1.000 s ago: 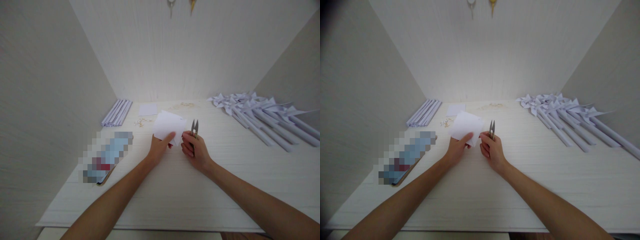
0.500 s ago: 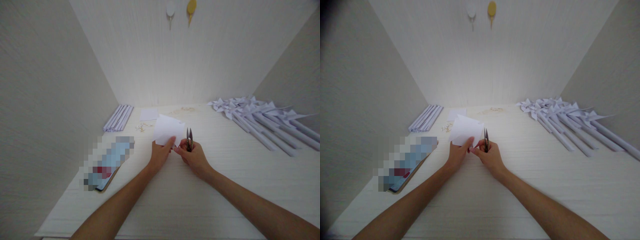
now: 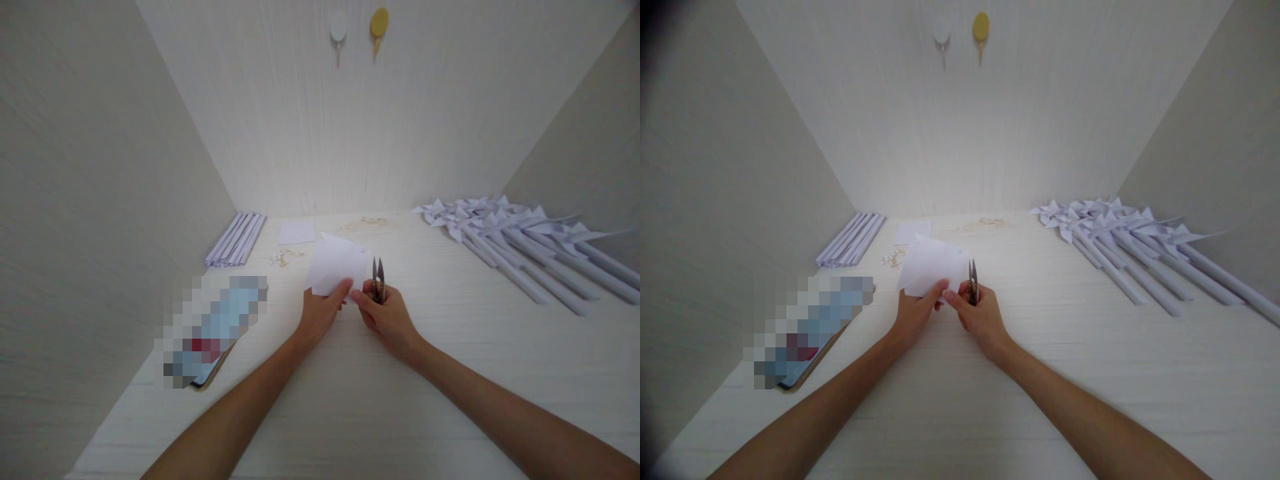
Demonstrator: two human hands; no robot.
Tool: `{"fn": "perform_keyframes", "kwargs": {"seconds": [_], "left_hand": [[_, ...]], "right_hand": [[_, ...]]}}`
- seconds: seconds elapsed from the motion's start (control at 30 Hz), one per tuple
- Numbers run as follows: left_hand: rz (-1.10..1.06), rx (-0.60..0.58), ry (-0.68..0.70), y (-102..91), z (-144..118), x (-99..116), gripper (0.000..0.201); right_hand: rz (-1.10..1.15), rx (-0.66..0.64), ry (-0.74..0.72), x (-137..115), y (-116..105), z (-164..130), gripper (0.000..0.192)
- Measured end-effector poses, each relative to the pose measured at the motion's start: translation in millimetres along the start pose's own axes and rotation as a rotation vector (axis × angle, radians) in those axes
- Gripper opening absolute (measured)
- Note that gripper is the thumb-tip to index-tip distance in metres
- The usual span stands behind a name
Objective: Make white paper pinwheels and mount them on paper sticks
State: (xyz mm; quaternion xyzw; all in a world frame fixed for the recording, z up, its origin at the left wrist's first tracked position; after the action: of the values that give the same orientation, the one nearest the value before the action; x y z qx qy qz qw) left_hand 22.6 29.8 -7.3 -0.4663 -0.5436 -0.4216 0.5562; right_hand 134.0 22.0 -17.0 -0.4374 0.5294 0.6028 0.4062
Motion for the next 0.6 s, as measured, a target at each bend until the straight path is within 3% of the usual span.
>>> {"fn": "perform_keyframes", "kwargs": {"seconds": [0.6], "left_hand": [[-0.076,0.000,0.008,2.0,-2.4,4.3,0.020]], "right_hand": [[0.053,-0.030,0.017,-3.1,0.4,-0.6,0.034]]}}
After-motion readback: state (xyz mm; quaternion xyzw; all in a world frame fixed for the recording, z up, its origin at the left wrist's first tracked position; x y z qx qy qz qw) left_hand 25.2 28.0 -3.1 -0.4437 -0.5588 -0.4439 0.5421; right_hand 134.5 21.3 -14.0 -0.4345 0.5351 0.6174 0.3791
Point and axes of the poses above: each hand's wrist, its own z-axis towards the middle knuckle, its own y-axis out of the palm, x = y × z, the point moved 2 cm from there along z, towards the middle knuckle, and after that the axes turned 6 degrees about -y, right-handed, at the moved point
